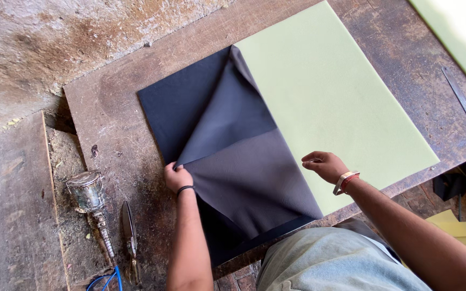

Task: The person lays a dark fabric sheet over a foam panel on a workbench, folds the fabric back, and applies adhesive with a spray gun connected to a blue hose. They smooth the fabric over the foam, trim excess material along the edge with a knife, then gather and handle foam sheets and reposition the fabric-covered panel.

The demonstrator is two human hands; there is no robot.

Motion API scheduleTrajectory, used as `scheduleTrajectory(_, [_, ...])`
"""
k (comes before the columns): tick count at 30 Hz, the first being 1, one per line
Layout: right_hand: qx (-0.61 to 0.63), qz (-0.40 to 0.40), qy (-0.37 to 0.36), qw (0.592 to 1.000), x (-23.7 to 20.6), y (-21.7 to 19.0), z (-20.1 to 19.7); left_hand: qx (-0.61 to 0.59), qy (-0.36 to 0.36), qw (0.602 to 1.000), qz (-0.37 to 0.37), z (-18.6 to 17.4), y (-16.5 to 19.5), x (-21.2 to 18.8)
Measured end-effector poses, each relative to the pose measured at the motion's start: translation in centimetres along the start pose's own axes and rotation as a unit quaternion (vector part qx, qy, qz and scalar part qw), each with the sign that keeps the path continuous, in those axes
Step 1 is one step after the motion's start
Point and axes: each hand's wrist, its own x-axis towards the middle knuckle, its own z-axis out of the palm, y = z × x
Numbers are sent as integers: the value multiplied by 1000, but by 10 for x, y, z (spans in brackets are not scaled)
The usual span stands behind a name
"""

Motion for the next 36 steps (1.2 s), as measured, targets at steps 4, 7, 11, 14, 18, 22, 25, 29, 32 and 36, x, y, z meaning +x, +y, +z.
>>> scheduleTrajectory(4, [-5, 3, 8, 1000, 2, 4, -3, 0, -2, 999, -48, -13, -13, 8])
scheduleTrajectory(7, [-7, 13, 1, 1000, 5, 10, 1, -24, 9, 999, -32, -15, -10, 10])
scheduleTrajectory(11, [-9, 9, 5, 1000, 8, 20, 3, -73, 40, 996, -43, -20, -3, 14])
scheduleTrajectory(14, [-18, 24, 16, 999, 9, 32, -2, -54, 28, 995, -74, -21, -6, 11])
scheduleTrajectory(18, [-26, 33, 32, 999, 5, 49, -11, -55, 27, 996, -67, -21, -14, -1])
scheduleTrajectory(22, [-13, 4, 33, 999, -2, 62, -10, -6, -76, 997, -32, -32, -37, -33])
scheduleTrajectory(25, [-73, -2, 26, 997, -4, 67, -5, 28, -128, 990, -49, -40, -69, -83])
scheduleTrajectory(29, [-109, -55, 20, 992, -3, 72, 2, 123, -88, 988, -7, -49, -113, -135])
scheduleTrajectory(32, [-143, -73, 15, 987, -3, 76, 5, 122, -46, 991, -17, -67, -133, -140])
scheduleTrajectory(36, [-177, -75, 5, 981, -5, 79, 5, 192, -63, 978, -44, -80, -127, -135])
